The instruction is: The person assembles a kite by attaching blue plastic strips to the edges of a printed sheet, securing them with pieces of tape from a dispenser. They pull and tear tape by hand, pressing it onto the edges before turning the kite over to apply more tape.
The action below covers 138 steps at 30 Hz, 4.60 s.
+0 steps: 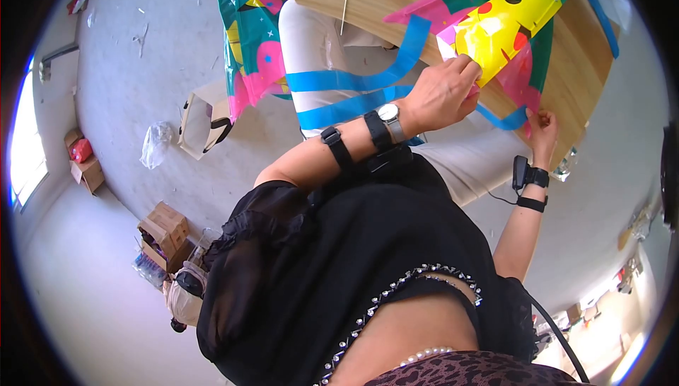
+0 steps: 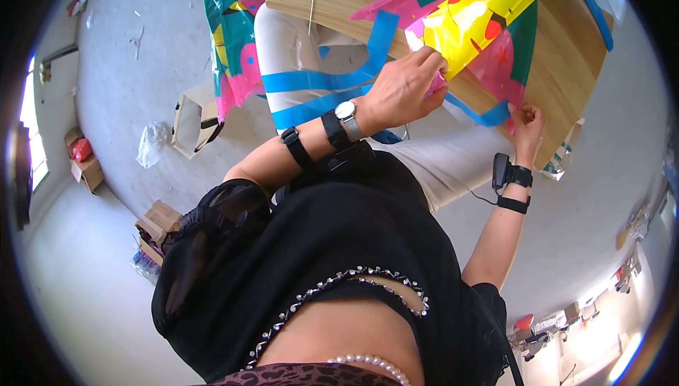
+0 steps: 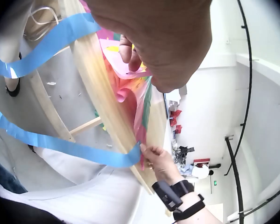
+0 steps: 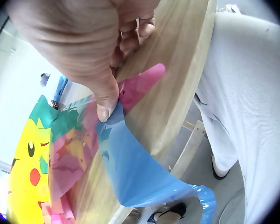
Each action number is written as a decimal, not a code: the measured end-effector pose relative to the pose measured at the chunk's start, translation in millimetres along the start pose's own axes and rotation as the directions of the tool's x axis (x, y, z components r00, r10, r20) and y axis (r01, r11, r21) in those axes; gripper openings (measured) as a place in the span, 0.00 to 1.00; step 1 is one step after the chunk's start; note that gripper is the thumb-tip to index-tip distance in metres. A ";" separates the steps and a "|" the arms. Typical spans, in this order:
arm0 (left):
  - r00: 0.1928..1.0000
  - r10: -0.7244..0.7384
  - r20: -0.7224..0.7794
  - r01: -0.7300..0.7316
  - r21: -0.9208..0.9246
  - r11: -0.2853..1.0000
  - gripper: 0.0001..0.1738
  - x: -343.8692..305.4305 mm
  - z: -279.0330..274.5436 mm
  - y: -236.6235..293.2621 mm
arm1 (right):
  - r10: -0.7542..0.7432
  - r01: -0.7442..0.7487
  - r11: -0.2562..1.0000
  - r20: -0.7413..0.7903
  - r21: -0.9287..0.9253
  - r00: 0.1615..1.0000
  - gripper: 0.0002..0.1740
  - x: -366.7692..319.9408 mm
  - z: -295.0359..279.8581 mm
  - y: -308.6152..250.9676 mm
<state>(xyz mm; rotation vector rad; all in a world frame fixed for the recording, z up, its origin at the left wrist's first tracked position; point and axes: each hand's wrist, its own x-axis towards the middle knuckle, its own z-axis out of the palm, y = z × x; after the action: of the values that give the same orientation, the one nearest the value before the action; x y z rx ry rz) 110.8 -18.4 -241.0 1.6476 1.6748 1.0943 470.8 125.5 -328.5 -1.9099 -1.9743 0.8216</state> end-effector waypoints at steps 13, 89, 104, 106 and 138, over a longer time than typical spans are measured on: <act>0.998 -0.008 0.068 0.000 0.119 0.993 0.21 5.1 22.1 -15.7 | -0.057 0.060 0.951 -0.018 0.303 0.998 0.27 1.4 15.7 14.3; 0.539 -0.838 0.084 0.544 -0.795 0.270 0.46 14.4 232.5 28.4 | -0.011 0.001 0.998 -0.153 -0.067 0.988 0.26 -17.3 -1.5 -33.6; 0.517 -0.856 -0.007 0.503 -0.807 0.310 0.36 12.0 235.4 32.0 | 0.149 -0.149 0.956 0.019 0.251 0.989 0.22 5.9 -6.9 0.5; 0.573 -0.820 0.000 0.461 -0.827 0.322 0.32 10.3 233.8 34.8 | 0.109 -0.120 0.937 0.054 0.327 0.993 0.20 9.2 -23.7 -7.6; 0.323 -0.912 0.254 0.801 -0.587 0.120 0.43 19.9 194.4 44.8 | -0.355 0.120 0.878 0.461 0.464 0.813 0.14 269.6 152.6 -439.3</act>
<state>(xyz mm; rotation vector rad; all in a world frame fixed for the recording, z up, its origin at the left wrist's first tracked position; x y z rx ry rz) 295.3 31.4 -301.8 -0.0628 1.6419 0.9384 -0.9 371.6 -252.1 -1.2248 -2.0395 1.6822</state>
